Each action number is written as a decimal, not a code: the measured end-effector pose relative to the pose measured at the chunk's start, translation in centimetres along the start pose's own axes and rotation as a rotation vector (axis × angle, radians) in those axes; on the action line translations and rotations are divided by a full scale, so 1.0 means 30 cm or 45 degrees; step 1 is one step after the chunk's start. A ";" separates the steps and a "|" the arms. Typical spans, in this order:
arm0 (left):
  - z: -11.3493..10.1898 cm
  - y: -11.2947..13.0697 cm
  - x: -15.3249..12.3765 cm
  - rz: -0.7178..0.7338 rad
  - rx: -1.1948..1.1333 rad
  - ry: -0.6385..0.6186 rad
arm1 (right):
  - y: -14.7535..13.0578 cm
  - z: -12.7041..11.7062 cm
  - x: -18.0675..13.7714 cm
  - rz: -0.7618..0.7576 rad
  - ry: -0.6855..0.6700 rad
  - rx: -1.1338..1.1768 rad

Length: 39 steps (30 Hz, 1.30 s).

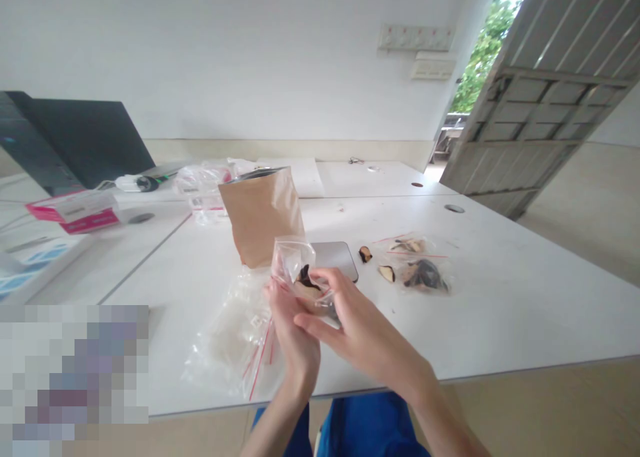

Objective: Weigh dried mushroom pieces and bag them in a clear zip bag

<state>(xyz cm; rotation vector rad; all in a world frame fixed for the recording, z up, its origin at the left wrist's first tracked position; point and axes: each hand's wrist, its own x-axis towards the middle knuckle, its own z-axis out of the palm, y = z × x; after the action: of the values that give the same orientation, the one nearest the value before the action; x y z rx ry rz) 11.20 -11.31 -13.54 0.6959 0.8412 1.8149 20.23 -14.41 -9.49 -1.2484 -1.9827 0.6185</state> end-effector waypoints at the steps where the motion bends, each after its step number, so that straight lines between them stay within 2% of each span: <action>1: -0.006 -0.013 -0.017 0.008 -0.041 0.003 | 0.014 0.023 -0.003 0.021 0.082 0.084; 3: -0.027 -0.032 -0.037 0.062 -0.054 0.001 | 0.047 0.045 -0.005 0.074 0.223 0.255; 6: -0.080 -0.038 -0.025 0.170 0.149 0.027 | 0.106 0.033 -0.010 0.150 0.417 0.471; 9: -0.134 -0.030 0.010 0.131 0.290 0.077 | 0.160 0.008 -0.021 0.200 0.535 0.589; 10: -0.146 -0.027 0.020 0.080 0.316 0.014 | 0.172 0.003 -0.024 0.205 0.551 0.597; 13: -0.160 -0.025 0.026 -0.035 0.439 -0.308 | 0.183 0.002 -0.026 0.157 0.567 0.509; 15: -0.155 -0.030 0.017 -0.034 0.518 -0.432 | 0.178 0.006 -0.023 0.075 0.483 0.395; 17: -0.151 -0.038 0.008 0.002 0.529 -0.384 | 0.177 0.006 -0.021 0.038 0.444 0.298; 21: -0.160 -0.052 0.011 0.071 0.521 -0.152 | 0.213 0.007 -0.026 0.127 0.666 0.236; 26: -0.169 -0.070 0.009 -0.010 0.609 -0.264 | 0.282 0.057 -0.046 0.337 0.882 0.367; 28: -0.171 -0.079 0.000 -0.027 0.621 -0.257 | 0.297 0.080 -0.057 0.408 0.954 0.417; 36: -0.171 -0.080 0.002 -0.057 0.636 -0.243 | 0.305 0.085 -0.091 0.425 0.934 0.419; 39: -0.176 -0.077 0.017 -0.054 0.643 -0.246 | 0.302 0.088 -0.094 0.409 0.980 0.358</action>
<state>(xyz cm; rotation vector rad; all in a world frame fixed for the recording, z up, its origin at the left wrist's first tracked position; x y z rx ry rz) 8.19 -11.43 -18.50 1.1436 1.1858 1.4739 24.17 -13.22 -18.44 -1.3652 -1.0402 0.4469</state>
